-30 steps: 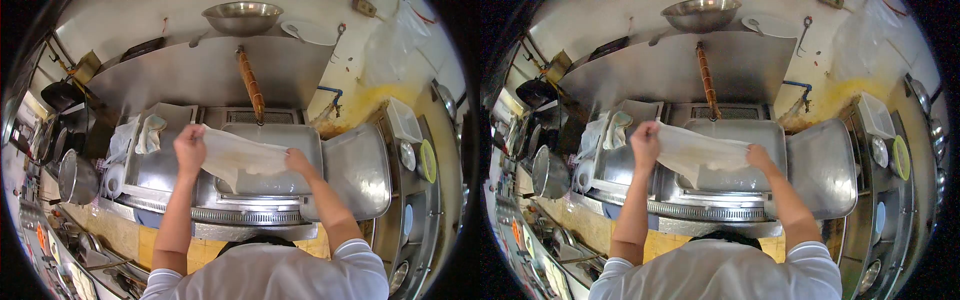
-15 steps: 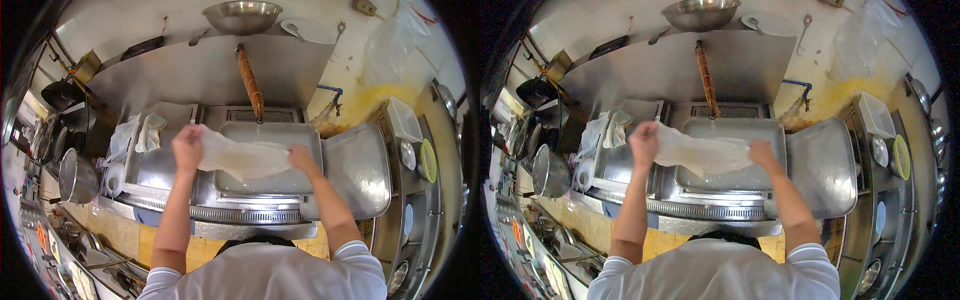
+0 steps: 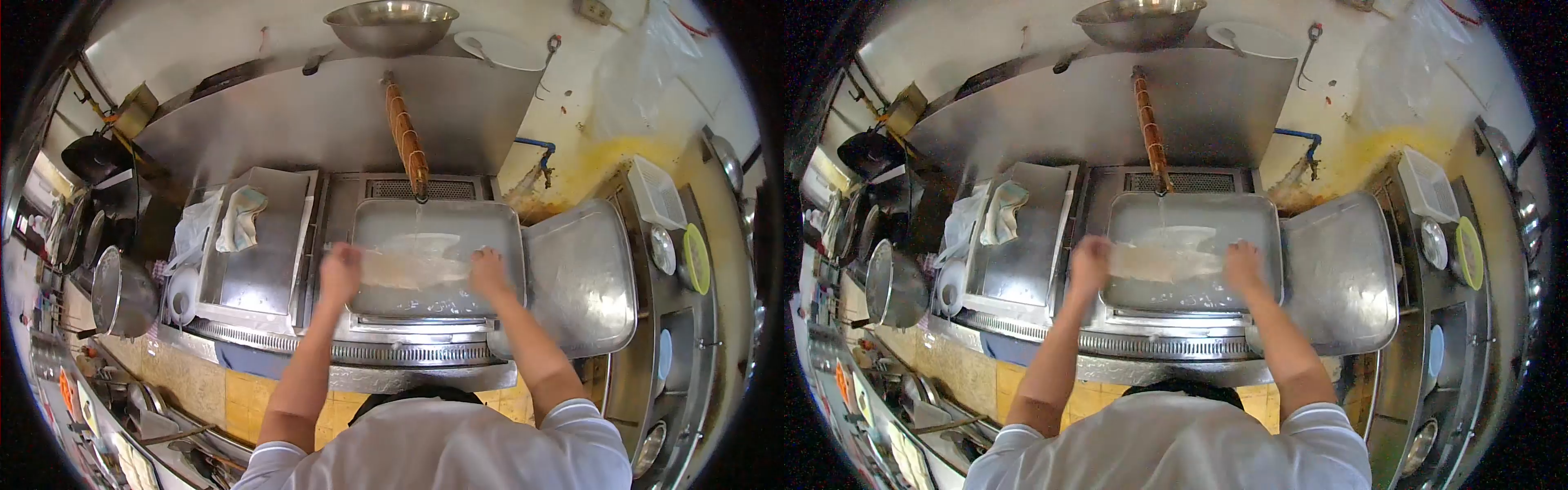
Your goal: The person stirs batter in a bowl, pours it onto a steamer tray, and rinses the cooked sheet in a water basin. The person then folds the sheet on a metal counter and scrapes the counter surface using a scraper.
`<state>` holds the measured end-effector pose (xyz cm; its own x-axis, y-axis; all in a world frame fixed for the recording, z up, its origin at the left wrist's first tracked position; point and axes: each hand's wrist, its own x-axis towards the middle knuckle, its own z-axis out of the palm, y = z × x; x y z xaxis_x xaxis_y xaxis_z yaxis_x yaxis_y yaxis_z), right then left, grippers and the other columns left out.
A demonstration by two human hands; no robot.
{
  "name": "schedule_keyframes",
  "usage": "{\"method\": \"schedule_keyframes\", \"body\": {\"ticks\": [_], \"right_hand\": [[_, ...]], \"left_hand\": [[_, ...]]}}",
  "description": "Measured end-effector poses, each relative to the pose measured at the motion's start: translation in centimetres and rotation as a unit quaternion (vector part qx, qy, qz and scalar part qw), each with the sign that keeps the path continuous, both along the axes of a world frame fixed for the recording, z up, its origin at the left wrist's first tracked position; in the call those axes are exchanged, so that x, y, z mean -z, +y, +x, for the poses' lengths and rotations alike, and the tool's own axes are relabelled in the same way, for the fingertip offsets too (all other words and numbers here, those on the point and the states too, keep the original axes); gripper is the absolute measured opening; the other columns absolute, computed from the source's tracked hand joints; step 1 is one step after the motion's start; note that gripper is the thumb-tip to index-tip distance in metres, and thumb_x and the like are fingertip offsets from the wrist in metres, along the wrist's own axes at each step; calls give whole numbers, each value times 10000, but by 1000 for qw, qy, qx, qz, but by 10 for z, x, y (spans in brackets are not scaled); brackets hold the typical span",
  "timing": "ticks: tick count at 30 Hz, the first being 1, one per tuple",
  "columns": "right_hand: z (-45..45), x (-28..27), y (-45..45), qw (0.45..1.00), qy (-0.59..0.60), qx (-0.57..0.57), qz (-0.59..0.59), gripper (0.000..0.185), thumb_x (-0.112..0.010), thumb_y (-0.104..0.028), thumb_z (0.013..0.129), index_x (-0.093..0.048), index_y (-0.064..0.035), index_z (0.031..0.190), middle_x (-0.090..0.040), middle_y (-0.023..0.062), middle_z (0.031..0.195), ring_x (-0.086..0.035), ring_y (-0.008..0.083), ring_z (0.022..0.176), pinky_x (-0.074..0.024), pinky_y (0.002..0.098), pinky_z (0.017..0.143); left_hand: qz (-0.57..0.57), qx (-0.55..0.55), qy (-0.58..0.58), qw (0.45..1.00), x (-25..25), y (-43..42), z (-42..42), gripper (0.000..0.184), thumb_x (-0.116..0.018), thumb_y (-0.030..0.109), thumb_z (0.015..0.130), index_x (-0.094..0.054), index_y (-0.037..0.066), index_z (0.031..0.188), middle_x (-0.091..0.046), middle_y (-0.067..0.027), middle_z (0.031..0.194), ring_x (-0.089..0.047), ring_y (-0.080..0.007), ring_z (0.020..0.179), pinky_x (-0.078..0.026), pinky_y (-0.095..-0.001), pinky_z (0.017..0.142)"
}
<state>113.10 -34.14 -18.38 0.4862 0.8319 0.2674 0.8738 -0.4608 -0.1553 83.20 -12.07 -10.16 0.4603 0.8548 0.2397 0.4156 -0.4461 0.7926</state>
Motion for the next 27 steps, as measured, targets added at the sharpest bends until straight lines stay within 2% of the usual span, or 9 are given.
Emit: {"method": "schedule_keyframes", "body": {"ticks": [3, 9, 13, 16, 19, 20, 23, 25, 27], "right_hand": [[-19, 12, 3, 998, -11, -30, -45, 151, -656, -127, 803, -722, -53, 916, -733, 196, 960, -686, 366, 991, -546, 483, 864], [-17, -65, 32, 953, 250, 0, -170, 206, -645, -107, 800, -697, 12, 960, -732, 197, 941, -692, 383, 927, -536, 437, 828], [-51, -112, 107, 882, 413, -107, 202, 240, -605, -94, 847, -694, 38, 1027, -720, 261, 940, -690, 387, 894, -525, 418, 818], [-54, -110, 105, 885, 450, -121, 6, 276, -574, -76, 854, -699, 24, 1080, -716, 274, 995, -689, 411, 937, -529, 430, 844], [15, -44, 63, 935, 338, -108, 6, 310, -565, -54, 837, -715, -14, 1105, -715, 261, 1073, -681, 429, 1009, -536, 438, 894], [39, -8, 61, 950, 295, -104, 10, 323, -564, -47, 830, -723, -31, 1111, -714, 257, 1092, -678, 433, 1033, -538, 439, 909], [23, -74, 66, 959, 250, -67, -115, 321, -575, -44, 838, -735, -54, 1117, -719, 248, 1086, -693, 387, 1020, -542, 424, 892], [-34, -101, 99, 900, 409, -98, 118, 304, -580, -42, 856, -743, -79, 1109, -725, 232, 1082, -705, 331, 993, -541, 406, 861], [-77, -145, 110, 828, 480, -242, 162, 261, -583, -44, 873, -739, -52, 1082, -729, 227, 1065, -709, 296, 969, -539, 410, 845]], "left_hand": [[108, 152, 160, 969, 110, -30, 28, 282, -702, 300, 878, -675, 36, 973, -721, -227, 952, -685, -449, 920, -533, -536, 821], [-38, 168, 107, 979, 32, -31, 91, 232, -689, 269, 902, -698, 40, 940, -714, -242, 939, -684, -456, 905, -550, -505, 790], [-54, 168, -70, 982, -34, -24, 126, 139, -689, 89, 905, -726, 2, 1007, -727, -199, 901, -700, -269, 816, -539, -352, 753], [17, 97, -162, 982, -69, 5, 99, 184, -636, -40, 872, -732, -12, 1027, -757, -142, 931, -709, -181, 883, -552, -325, 805], [-14, -19, -203, 979, -95, 37, 51, 193, -611, -88, 837, -716, -13, 981, -744, -118, 888, -685, -156, 841, -547, -312, 800], [14, -22, -189, 982, -91, 32, 48, 199, -616, -87, 833, -719, -3, 982, -743, -121, 886, -693, -166, 836, -549, -316, 796], [94, 33, -134, 986, -44, 18, 57, 257, -627, -76, 798, -733, 46, 997, -745, -148, 906, -735, -270, 834, -570, -356, 790], [115, 88, -92, 985, -53, -26, 78, 296, -618, -72, 765, -737, 56, 1004, -748, -165, 944, -736, -341, 877, -580, -389, 799], [118, 98, -92, 984, -81, -34, 75, 306, -609, -73, 764, -742, 61, 1005, -746, -171, 959, -734, -358, 895, -582, -399, 805]]}}
